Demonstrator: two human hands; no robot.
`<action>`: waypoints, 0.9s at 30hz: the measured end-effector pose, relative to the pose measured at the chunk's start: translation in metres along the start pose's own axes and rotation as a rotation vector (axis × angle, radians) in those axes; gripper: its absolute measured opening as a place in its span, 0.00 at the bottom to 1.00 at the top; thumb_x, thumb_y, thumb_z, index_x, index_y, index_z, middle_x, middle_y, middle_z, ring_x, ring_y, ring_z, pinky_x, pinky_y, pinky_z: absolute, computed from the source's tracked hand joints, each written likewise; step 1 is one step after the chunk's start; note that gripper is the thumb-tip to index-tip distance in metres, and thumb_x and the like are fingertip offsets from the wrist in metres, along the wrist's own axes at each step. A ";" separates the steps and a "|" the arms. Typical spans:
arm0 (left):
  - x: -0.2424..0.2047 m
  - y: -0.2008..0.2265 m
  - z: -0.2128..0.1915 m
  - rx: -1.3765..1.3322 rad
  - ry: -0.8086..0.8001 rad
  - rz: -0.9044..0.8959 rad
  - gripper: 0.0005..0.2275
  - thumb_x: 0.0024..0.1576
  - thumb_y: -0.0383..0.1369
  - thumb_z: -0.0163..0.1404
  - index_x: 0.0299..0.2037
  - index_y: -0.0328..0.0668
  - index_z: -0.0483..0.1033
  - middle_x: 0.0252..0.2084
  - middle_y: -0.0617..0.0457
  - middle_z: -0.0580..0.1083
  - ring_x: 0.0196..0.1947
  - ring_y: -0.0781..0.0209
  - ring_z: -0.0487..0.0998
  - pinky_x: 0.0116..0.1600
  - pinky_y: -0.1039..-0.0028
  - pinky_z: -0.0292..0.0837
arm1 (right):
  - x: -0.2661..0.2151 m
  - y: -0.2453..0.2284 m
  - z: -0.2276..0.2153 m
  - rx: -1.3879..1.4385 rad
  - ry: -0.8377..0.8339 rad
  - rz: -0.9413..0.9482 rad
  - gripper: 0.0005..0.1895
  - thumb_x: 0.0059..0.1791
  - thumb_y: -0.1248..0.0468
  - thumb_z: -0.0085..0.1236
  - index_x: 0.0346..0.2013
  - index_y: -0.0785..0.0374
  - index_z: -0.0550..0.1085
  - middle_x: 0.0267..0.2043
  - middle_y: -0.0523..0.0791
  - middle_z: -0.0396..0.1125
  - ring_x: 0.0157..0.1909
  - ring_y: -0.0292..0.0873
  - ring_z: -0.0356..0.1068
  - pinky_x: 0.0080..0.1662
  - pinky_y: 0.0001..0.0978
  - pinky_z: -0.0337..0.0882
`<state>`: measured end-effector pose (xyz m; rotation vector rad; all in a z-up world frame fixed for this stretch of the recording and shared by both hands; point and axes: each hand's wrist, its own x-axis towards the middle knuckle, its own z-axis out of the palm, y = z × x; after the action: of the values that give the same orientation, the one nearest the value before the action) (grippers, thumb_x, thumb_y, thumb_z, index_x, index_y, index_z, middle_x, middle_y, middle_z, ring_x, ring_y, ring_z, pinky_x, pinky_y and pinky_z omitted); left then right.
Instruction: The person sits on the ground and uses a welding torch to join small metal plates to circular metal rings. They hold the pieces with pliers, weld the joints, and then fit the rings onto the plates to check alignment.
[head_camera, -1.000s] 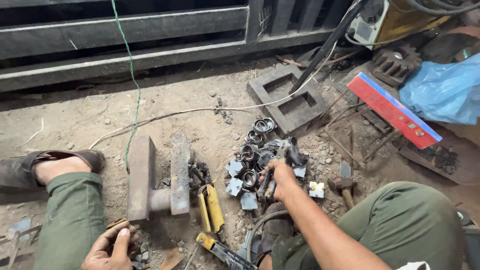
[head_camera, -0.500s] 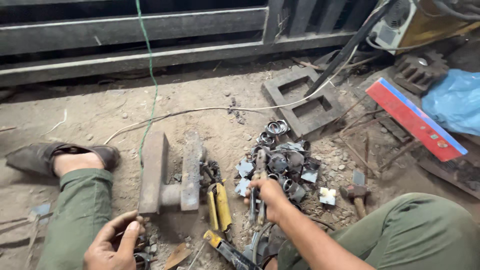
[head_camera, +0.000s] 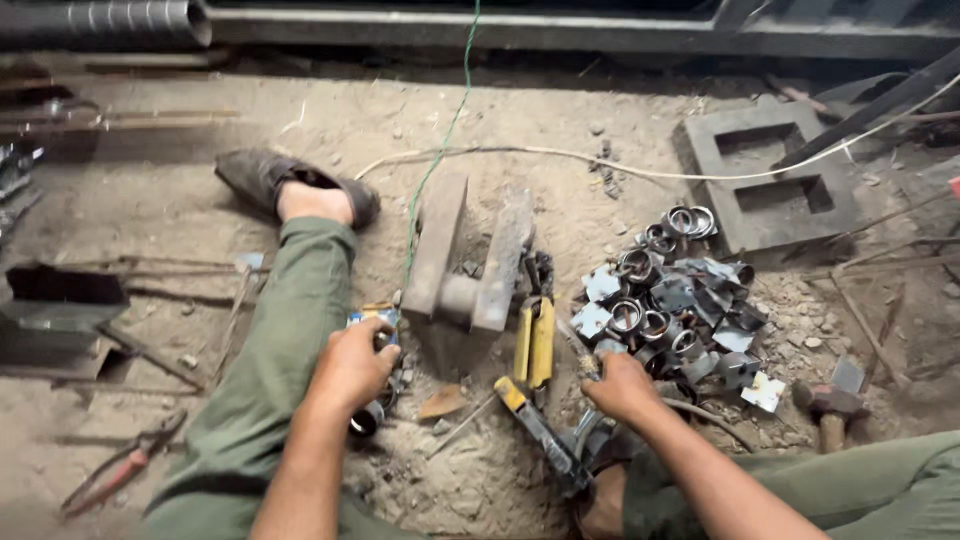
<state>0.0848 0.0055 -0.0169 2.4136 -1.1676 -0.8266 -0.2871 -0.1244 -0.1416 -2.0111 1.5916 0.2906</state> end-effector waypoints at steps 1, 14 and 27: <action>0.002 -0.006 0.006 0.013 -0.027 -0.004 0.17 0.50 0.36 0.61 0.51 0.47 0.79 0.47 0.40 0.79 0.50 0.42 0.80 0.54 0.58 0.75 | 0.001 0.002 0.004 -0.001 0.037 -0.001 0.27 0.40 0.54 0.66 0.49 0.64 0.76 0.50 0.58 0.71 0.57 0.59 0.70 0.58 0.47 0.70; 0.025 -0.080 0.093 0.399 -0.131 0.019 0.10 0.56 0.24 0.48 0.45 0.36 0.79 0.49 0.34 0.76 0.50 0.35 0.78 0.54 0.50 0.76 | -0.040 -0.010 -0.005 -0.273 0.170 -0.147 0.30 0.44 0.57 0.62 0.61 0.47 0.71 0.60 0.47 0.66 0.59 0.54 0.69 0.56 0.50 0.71; 0.041 -0.127 0.134 0.751 -0.051 0.184 0.09 0.58 0.30 0.49 0.40 0.44 0.84 0.47 0.46 0.80 0.48 0.45 0.81 0.49 0.58 0.79 | -0.053 -0.046 -0.043 -0.065 0.131 -0.116 0.29 0.44 0.47 0.64 0.59 0.48 0.73 0.61 0.46 0.65 0.60 0.53 0.68 0.58 0.46 0.70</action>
<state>0.0973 0.0440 -0.2016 2.7734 -1.9581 -0.4311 -0.2653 -0.0972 -0.0670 -2.2022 1.5533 0.1715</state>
